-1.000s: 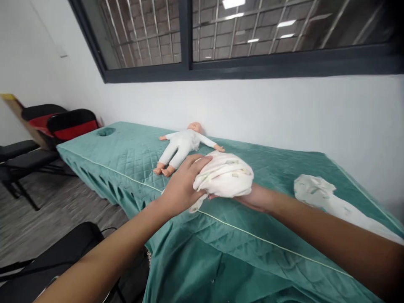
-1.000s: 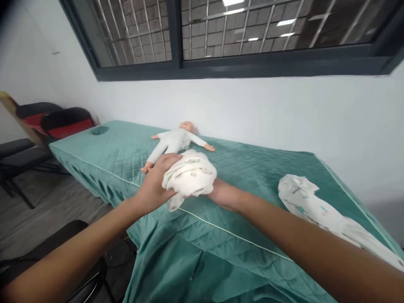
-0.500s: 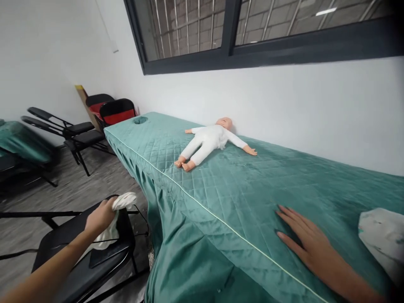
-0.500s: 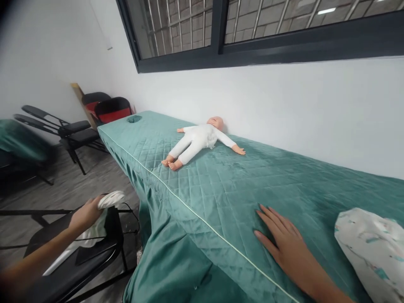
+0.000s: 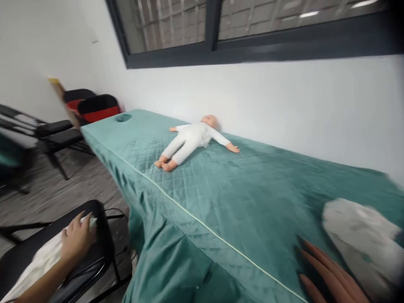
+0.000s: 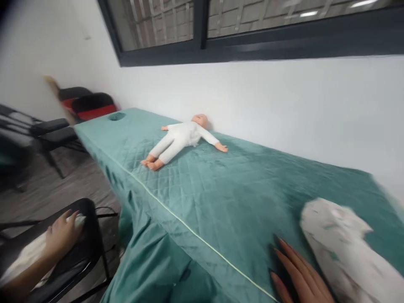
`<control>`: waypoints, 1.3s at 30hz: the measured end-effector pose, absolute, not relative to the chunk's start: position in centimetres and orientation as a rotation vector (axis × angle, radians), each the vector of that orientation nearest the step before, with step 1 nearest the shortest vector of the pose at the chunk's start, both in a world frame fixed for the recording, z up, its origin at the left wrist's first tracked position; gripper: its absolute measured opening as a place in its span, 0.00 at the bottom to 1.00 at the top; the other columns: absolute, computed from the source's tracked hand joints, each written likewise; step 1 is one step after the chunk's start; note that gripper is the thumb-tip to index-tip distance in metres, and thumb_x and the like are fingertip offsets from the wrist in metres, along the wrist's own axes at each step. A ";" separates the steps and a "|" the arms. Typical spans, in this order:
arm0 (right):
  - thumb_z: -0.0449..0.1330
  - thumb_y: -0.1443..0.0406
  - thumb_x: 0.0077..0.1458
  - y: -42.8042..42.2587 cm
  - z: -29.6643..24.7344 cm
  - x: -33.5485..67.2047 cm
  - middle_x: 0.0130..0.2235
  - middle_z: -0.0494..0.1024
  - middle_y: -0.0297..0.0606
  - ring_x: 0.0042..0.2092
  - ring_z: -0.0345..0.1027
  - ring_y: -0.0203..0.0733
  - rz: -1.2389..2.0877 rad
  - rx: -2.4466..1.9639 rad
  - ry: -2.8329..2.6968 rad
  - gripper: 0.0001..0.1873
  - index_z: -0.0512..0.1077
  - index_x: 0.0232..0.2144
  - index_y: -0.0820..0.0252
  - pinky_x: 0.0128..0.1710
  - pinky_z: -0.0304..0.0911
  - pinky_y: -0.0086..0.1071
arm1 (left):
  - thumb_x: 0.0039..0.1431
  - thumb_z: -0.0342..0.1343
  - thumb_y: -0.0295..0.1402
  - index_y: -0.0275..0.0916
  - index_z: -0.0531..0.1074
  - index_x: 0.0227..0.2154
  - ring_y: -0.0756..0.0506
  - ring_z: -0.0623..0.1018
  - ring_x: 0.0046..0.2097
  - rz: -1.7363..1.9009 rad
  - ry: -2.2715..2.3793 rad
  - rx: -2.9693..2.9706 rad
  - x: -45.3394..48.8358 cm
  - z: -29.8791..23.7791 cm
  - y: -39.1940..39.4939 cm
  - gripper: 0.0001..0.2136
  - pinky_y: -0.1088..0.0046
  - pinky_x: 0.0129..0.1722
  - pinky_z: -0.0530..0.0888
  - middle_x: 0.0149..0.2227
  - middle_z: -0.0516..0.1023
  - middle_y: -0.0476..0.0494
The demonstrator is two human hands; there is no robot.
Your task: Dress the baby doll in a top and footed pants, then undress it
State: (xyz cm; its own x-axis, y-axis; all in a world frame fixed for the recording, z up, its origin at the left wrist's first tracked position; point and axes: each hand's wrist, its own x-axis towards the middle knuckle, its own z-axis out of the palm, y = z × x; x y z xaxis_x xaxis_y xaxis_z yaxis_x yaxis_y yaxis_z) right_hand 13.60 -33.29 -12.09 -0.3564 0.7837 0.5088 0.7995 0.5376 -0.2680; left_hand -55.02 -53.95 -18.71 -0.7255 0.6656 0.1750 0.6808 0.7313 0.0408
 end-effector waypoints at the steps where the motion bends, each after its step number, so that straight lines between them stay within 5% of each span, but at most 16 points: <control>1: 0.54 0.51 0.60 -34.0 -11.2 13.9 0.61 0.72 0.39 0.58 0.70 0.61 -0.082 -1.262 -2.242 0.28 0.62 0.62 0.37 0.54 0.69 0.61 | 0.62 0.46 0.38 0.53 0.58 0.62 0.29 0.64 0.67 -0.302 -2.698 -1.198 -53.8 -18.5 -52.5 0.24 0.41 0.62 0.63 0.67 0.61 0.41; 4: 0.54 0.56 0.63 -35.6 -7.9 14.6 0.64 0.67 0.45 0.64 0.63 0.60 -0.244 -1.363 -2.206 0.26 0.62 0.62 0.49 0.61 0.63 0.59 | 0.61 0.50 0.40 0.78 0.47 0.61 0.33 0.62 0.68 -0.766 -2.380 -1.530 -47.9 -17.4 -47.6 0.30 0.44 0.65 0.63 0.69 0.54 0.65; 6: 0.53 0.58 0.64 -36.0 -5.8 15.2 0.65 0.65 0.48 0.67 0.57 0.60 -0.358 -1.486 -2.107 0.26 0.61 0.62 0.53 0.64 0.58 0.58 | 0.62 0.50 0.40 0.81 0.48 0.61 0.33 0.60 0.68 -0.973 -2.291 -1.607 -42.2 -15.9 -44.7 0.30 0.43 0.68 0.59 0.68 0.54 0.67; 8: 0.52 0.56 0.64 -36.0 -4.6 16.3 0.66 0.63 0.51 0.68 0.54 0.62 -0.436 -1.612 -1.988 0.27 0.60 0.63 0.55 0.64 0.56 0.60 | 0.61 0.53 0.38 0.76 0.54 0.60 0.33 0.62 0.67 -1.157 -2.169 -1.686 -35.9 -14.0 -42.2 0.28 0.43 0.67 0.61 0.66 0.58 0.61; 11: 0.52 0.52 0.63 -35.2 -4.1 18.4 0.67 0.62 0.56 0.69 0.52 0.66 -0.445 -1.804 -1.841 0.30 0.59 0.63 0.57 0.64 0.54 0.62 | 0.62 0.54 0.32 0.55 0.65 0.55 0.36 0.67 0.64 -1.420 -1.923 -1.977 -27.2 -11.4 -38.5 0.19 0.47 0.65 0.65 0.62 0.64 0.45; 14: 0.56 0.49 0.57 -33.8 -4.0 20.0 0.63 0.67 0.59 0.64 0.61 0.67 -0.211 -1.959 -1.744 0.30 0.65 0.57 0.59 0.60 0.60 0.59 | 0.65 0.51 0.32 0.46 0.70 0.51 0.39 0.70 0.61 -1.579 -1.824 -2.404 -20.7 -9.4 -34.0 0.13 0.51 0.64 0.66 0.58 0.70 0.39; 17: 0.57 0.49 0.51 -32.3 -3.0 19.5 0.48 0.79 0.53 0.47 0.75 0.61 0.158 -2.078 -1.568 0.27 0.70 0.47 0.59 0.45 0.70 0.50 | 0.65 0.52 0.37 0.42 0.72 0.49 0.41 0.75 0.56 -1.936 -1.941 -2.649 -16.1 -8.2 -29.2 0.12 0.56 0.58 0.71 0.53 0.75 0.38; 21: 0.56 0.53 0.56 -31.1 -1.8 14.9 0.40 0.80 0.43 0.36 0.74 0.50 0.322 -1.908 -1.496 0.20 0.70 0.45 0.57 0.39 0.70 0.43 | 0.61 0.59 0.45 0.39 0.76 0.43 0.41 0.79 0.47 -2.553 -2.128 -2.765 -12.6 -7.3 -24.1 0.16 0.60 0.53 0.73 0.45 0.81 0.38; 24: 0.55 0.57 0.60 -30.4 -2.8 9.4 0.46 0.79 0.42 0.45 0.74 0.50 0.436 -1.594 -1.623 0.15 0.68 0.47 0.55 0.46 0.69 0.45 | 0.58 0.60 0.50 0.38 0.76 0.46 0.42 0.80 0.47 -2.929 -2.053 -2.802 -12.1 -7.1 -22.4 0.21 0.63 0.49 0.74 0.47 0.80 0.37; 28: 0.60 0.62 0.58 -29.3 -4.7 3.2 0.63 0.68 0.44 0.65 0.59 0.54 0.471 -1.288 -1.955 0.11 0.69 0.44 0.52 0.64 0.54 0.53 | 0.57 0.63 0.48 0.41 0.73 0.52 0.43 0.78 0.51 -3.619 -1.789 -2.306 -12.9 -7.1 -22.3 0.24 0.66 0.51 0.74 0.53 0.78 0.39; 32: 0.63 0.56 0.58 -28.0 -4.6 1.5 0.62 0.68 0.43 0.63 0.60 0.51 0.571 -1.176 -1.962 0.17 0.67 0.48 0.52 0.64 0.55 0.50 | 0.52 0.69 0.38 0.42 0.71 0.55 0.43 0.79 0.51 -3.866 -1.835 -1.830 -13.4 -7.0 -22.6 0.27 0.66 0.52 0.74 0.54 0.79 0.42; 39: 0.66 0.56 0.55 -24.2 -2.3 1.6 0.61 0.65 0.45 0.64 0.56 0.52 0.455 -1.255 -1.885 0.31 0.63 0.58 0.53 0.65 0.52 0.48 | 0.56 0.65 0.42 0.34 0.76 0.49 0.39 0.81 0.49 -3.997 -1.759 -1.648 -13.2 -6.9 -22.2 0.22 0.61 0.55 0.75 0.47 0.82 0.37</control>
